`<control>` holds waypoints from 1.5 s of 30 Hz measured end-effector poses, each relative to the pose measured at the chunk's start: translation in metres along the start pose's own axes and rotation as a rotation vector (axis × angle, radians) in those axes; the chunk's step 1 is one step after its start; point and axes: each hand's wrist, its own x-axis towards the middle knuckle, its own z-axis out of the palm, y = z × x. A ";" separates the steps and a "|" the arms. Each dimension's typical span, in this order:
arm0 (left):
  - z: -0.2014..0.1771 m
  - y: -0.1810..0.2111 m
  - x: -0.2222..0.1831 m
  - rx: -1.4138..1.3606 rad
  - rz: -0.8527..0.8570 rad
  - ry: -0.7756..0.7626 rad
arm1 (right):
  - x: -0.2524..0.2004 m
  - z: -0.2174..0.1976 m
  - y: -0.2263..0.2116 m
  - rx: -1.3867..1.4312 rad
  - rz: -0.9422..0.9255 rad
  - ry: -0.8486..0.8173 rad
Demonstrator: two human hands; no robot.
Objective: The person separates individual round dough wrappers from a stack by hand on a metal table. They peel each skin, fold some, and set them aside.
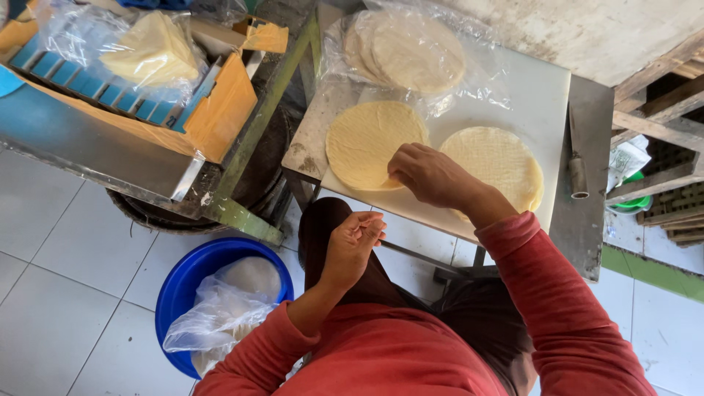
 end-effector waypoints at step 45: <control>-0.028 0.099 0.021 0.562 0.309 0.127 | 0.011 0.074 -0.073 0.894 0.133 0.692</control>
